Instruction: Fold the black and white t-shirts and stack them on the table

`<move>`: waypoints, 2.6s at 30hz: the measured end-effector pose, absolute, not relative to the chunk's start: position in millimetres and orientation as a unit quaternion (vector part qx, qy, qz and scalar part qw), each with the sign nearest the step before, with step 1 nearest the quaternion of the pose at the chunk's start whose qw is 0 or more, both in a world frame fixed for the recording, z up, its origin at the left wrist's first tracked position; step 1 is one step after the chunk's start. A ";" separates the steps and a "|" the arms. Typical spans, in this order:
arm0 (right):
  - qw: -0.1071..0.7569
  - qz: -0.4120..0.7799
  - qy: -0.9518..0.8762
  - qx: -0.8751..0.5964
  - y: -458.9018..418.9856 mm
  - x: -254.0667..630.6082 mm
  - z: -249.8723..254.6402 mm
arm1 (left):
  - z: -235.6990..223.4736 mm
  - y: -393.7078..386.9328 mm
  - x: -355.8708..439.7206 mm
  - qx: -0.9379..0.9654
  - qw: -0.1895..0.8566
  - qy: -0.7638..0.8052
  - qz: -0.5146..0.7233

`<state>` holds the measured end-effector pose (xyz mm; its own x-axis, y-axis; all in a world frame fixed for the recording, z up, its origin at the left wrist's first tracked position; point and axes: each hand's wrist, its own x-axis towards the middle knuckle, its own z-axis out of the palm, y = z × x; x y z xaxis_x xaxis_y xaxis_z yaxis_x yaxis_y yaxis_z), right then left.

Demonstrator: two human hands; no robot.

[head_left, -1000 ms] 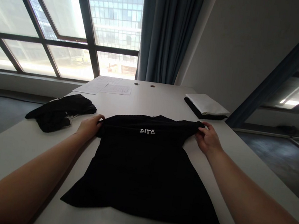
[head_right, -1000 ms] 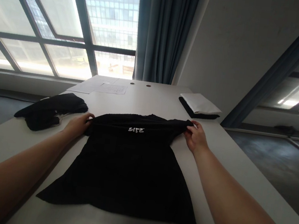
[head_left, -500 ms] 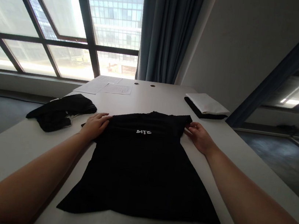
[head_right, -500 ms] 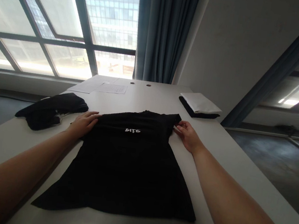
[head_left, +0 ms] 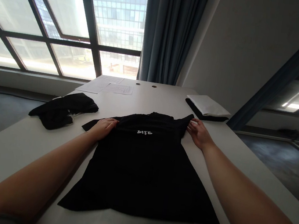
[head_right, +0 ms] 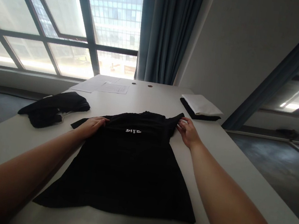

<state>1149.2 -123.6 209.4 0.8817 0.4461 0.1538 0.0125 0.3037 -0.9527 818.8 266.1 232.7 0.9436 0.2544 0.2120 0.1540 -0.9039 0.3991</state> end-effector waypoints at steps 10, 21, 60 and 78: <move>0.742 0.170 -0.217 -0.612 -102.3 1164.9 213.4 | 253.5 256.7 851.6 0.960 0.057 0.254 0.104; 0.626 0.075 -0.074 -0.773 -106.7 1171.2 223.0 | 231.2 262.7 884.8 0.983 -0.014 0.153 0.099; 0.124 -0.050 -0.557 -0.820 -0.5 1155.3 228.1 | 234.5 251.6 945.5 0.995 0.022 0.084 0.051; 0.077 0.018 -0.547 -0.834 41.4 1173.3 217.6 | 223.3 264.7 978.5 0.996 0.031 0.065 0.047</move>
